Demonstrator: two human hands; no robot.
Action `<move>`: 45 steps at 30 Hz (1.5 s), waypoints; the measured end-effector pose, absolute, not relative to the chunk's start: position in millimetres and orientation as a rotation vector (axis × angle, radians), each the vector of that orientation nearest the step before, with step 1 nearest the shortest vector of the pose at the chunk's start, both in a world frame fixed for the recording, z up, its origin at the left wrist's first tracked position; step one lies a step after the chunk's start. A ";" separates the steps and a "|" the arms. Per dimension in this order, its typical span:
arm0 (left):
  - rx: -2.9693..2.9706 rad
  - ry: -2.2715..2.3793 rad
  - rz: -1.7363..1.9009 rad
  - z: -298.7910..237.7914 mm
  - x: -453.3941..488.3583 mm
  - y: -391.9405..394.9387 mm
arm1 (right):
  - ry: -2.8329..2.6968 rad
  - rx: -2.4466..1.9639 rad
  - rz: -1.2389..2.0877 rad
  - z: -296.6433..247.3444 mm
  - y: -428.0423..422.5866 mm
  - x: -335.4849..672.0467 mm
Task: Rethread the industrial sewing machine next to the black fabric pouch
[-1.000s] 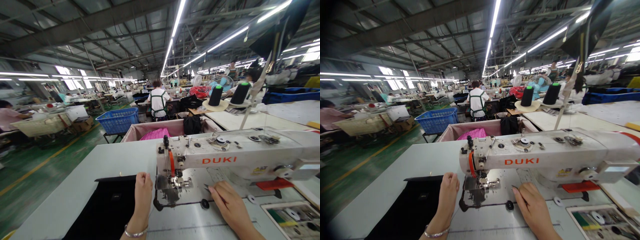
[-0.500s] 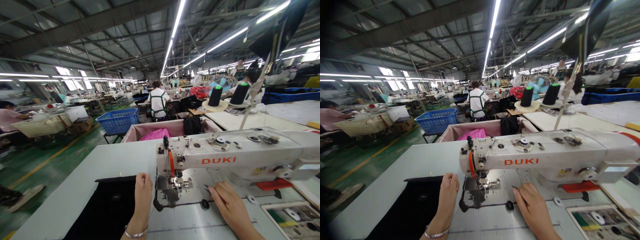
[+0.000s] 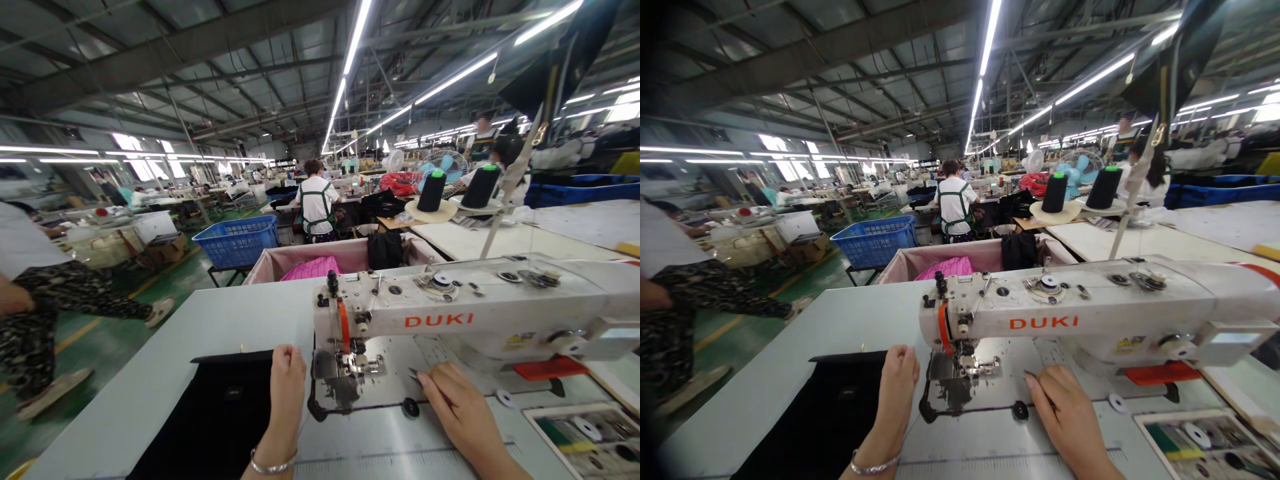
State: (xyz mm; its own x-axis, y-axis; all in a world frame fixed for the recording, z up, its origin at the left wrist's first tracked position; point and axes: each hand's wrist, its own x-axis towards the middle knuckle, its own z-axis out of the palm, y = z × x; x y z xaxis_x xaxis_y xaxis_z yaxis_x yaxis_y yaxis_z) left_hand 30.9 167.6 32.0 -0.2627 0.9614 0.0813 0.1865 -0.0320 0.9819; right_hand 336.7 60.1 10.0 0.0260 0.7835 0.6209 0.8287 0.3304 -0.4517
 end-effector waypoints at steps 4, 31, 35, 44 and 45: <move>1.239 1.495 1.355 29.7 31.3 169.5 | -1.746 -1.440 -0.067 9.4 59.9 338.0; 1.230 1.531 1.343 36.1 31.9 166.3 | -1.746 -1.449 -0.072 12.6 59.5 337.4; 1.225 1.522 1.348 33.5 31.2 167.5 | -1.750 -1.448 -0.065 11.2 59.2 337.5; 1.227 1.509 1.347 33.4 31.6 167.8 | -1.748 -1.438 -0.066 13.5 59.0 337.6; 1.227 1.508 1.350 33.4 31.7 167.8 | -1.748 -1.438 -0.067 13.3 59.4 337.7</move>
State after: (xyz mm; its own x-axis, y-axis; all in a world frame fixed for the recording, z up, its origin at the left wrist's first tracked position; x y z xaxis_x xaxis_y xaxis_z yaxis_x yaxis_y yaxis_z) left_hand 31.7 167.8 33.4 -0.2537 0.9653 0.0613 0.1677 -0.0185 0.9857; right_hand 337.7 59.4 13.3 0.0217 0.7809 0.6243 0.8265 0.3374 -0.4507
